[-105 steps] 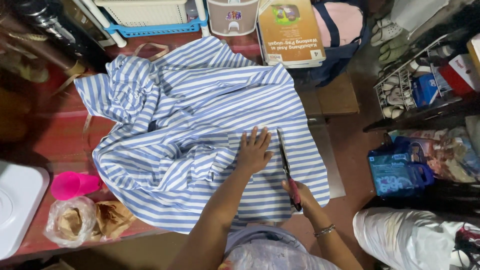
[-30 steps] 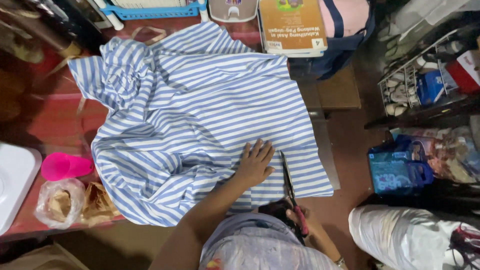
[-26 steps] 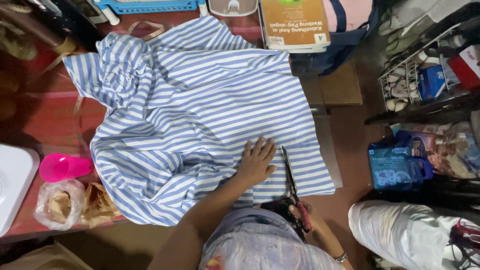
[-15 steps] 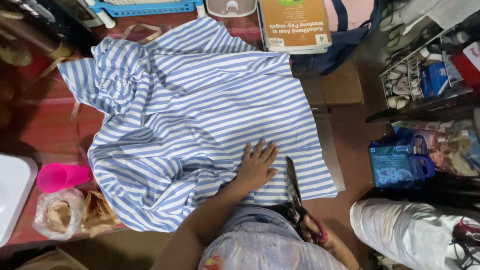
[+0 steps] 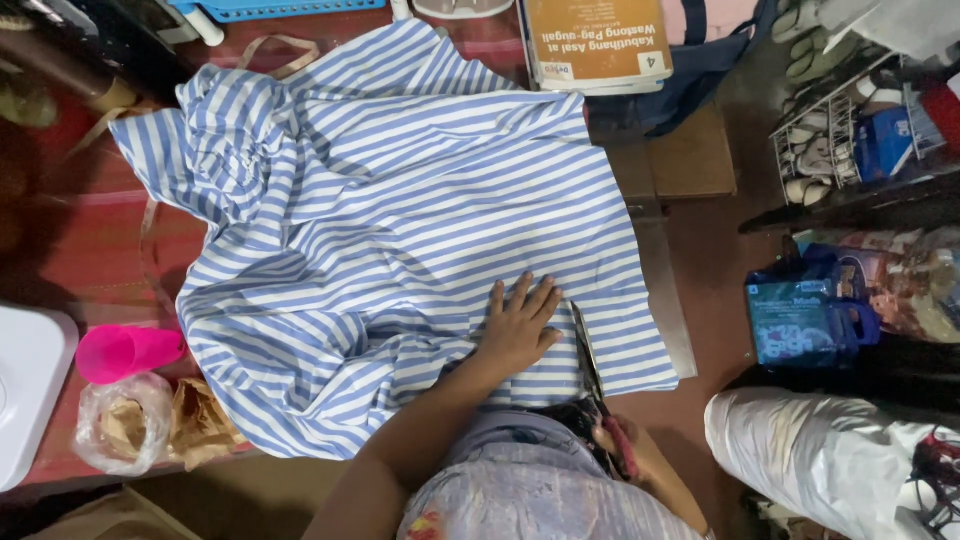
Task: The person measures a blue and white striped fabric with a measuring tape and chalk, then cuts the fabric with scissors. The person smooths the fabric and makes several cuts along the marked lines.
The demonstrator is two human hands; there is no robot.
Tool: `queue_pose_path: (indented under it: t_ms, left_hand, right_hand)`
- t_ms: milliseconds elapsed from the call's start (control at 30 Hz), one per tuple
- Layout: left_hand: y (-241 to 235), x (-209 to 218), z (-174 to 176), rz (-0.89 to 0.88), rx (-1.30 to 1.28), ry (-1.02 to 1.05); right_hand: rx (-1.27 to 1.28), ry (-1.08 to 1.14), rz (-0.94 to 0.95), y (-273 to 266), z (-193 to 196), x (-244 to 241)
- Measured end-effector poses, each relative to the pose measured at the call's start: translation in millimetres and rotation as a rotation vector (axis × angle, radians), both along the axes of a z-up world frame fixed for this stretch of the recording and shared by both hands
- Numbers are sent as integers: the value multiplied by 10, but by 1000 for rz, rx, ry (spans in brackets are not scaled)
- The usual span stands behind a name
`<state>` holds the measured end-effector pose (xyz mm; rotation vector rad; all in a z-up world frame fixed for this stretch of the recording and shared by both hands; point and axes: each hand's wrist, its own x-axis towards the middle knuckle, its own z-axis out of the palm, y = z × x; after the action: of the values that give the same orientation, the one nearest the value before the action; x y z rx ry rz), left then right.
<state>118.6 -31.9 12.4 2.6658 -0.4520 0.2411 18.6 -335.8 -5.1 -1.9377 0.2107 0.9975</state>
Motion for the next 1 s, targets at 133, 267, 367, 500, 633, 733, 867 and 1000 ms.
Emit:
queue_pose_path:
  t_ms: [133, 267, 367, 500, 633, 733, 867, 1000]
  left_hand:
    - [70, 119, 183, 7, 7, -50]
    - [116, 151, 102, -87, 33, -109]
    - [83, 242, -81, -38, 41, 5]
    - [190, 354, -44, 23, 99, 147]
    - [247, 311, -73, 12, 124, -34]
    - [195, 364, -21, -98, 96, -4]
    - [153, 429, -96, -214, 52, 7]
    - [147, 471, -151, -208, 90, -21]
  right_hand:
    - [-217, 18, -66, 13, 118, -64]
    - [-131, -2, -152, 117, -225, -11]
    - [-4, -53, -125, 182, -248, 12]
    - [41, 19, -54, 193, 134, -61]
    - [-445, 124, -85, 99, 163, -171]
    - [-364, 92, -7, 214, 604, -139]
    - [-311, 87, 19, 128, 393, -348]
    - [-43, 155, -383, 18, 54, -574]
